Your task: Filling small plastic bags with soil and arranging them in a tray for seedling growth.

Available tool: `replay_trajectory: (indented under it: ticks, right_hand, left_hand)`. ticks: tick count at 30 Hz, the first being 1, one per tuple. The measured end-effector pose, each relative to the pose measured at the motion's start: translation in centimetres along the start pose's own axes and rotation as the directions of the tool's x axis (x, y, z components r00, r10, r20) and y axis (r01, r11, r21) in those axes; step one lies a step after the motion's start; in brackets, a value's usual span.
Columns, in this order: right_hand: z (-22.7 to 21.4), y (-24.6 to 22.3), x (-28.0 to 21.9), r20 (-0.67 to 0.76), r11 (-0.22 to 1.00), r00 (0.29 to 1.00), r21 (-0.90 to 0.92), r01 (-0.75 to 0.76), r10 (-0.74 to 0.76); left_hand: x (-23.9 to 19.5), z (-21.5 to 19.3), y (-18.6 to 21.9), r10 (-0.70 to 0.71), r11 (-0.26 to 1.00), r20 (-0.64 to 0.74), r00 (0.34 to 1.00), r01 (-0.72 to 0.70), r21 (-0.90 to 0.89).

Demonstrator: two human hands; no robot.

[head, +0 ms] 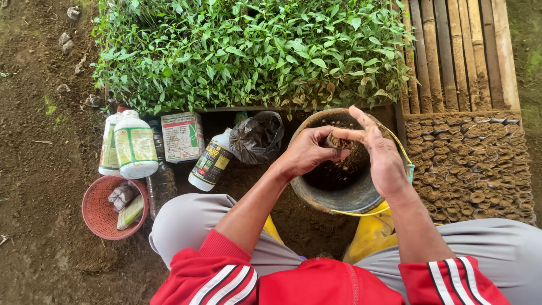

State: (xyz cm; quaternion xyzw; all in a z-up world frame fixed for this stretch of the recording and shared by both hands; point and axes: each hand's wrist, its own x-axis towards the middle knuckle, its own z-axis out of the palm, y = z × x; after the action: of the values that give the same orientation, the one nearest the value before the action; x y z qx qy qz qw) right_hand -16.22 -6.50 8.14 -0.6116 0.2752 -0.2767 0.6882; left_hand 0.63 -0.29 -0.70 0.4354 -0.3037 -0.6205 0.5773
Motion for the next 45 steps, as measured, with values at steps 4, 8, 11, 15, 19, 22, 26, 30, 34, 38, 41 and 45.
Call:
replay_trajectory:
  ticks: [4, 8, 11, 15, 19, 22, 26, 30, 34, 38, 41, 45]
  right_hand:
    - [0.3, 1.0, 0.0, 0.04, 0.988, 0.988, -0.029, 0.153, -0.151]
    - [0.6, 1.0, -0.1, 0.081, 0.987, 0.986, -0.048, 0.153, -0.148]
    - [0.1, 1.5, -0.2, 0.114, 0.98, 0.991, -0.181, 0.087, -0.067]
    - [0.5, 0.1, 0.0, 0.12, 0.97, 0.992, -0.229, 0.076, -0.049]
    - [-0.3, 1.3, 0.1, 0.146, 0.957, 0.989, -0.283, 0.068, -0.027]
    - [-0.6, 2.0, 0.1, 0.134, 0.993, 0.984, 0.024, 0.118, -0.12]
    - [-1.1, 2.1, 0.0, 0.128, 0.995, 0.987, 0.041, 0.093, -0.097]
    - [-1.1, 3.1, 0.4, 0.142, 0.993, 0.983, 0.024, 0.118, -0.12]
    - [-1.4, 0.8, -0.4, 0.011, 0.99, 0.992, -0.059, 0.128, -0.127]
    - [-2.1, -0.8, -0.7, 0.047, 0.831, 0.99, -0.539, 0.136, -0.131]
    - [-0.7, -1.5, -1.4, 0.134, 0.574, 0.982, -0.797, 0.187, -0.134]
    - [0.0, -0.8, -1.7, 0.197, 0.273, 0.966, -0.933, 0.237, -0.166]
  left_hand:
    - [0.1, 0.2, 0.2, 0.009, 1.0, 0.011, 1.0, -0.009, 0.007]
    - [-0.2, 0.0, 0.0, 0.012, 1.0, 0.005, 1.0, -0.011, -0.022]
    - [-0.2, 0.4, 0.7, 0.014, 1.0, 0.013, 1.0, -0.013, -0.025]
    - [-0.8, 0.9, 1.8, 0.016, 1.0, 0.025, 1.0, -0.016, -0.003]
    - [0.1, 0.2, 0.4, 0.017, 1.0, 0.031, 0.999, -0.016, -0.024]
    - [-0.1, -0.1, -0.4, 0.015, 1.0, 0.05, 0.999, -0.015, -0.017]
    - [-0.4, 0.4, 0.6, 0.01, 0.999, 0.062, 0.998, -0.008, -0.033]
    - [-0.7, 0.7, 2.0, 0.009, 1.0, 0.082, 0.997, -0.009, -0.004]
    - [-0.7, 0.4, 1.1, -0.031, 0.999, 0.066, 0.997, 0.029, 0.035]
    - [-1.3, 1.3, 3.5, -0.021, 0.985, 0.086, 0.996, 0.006, 0.175]
    - [-1.0, 0.3, 2.3, -0.075, 0.97, 0.121, 0.99, 0.045, 0.238]
    - [-1.3, 0.1, 2.5, -0.154, 0.977, 0.188, 0.97, 0.121, 0.174]
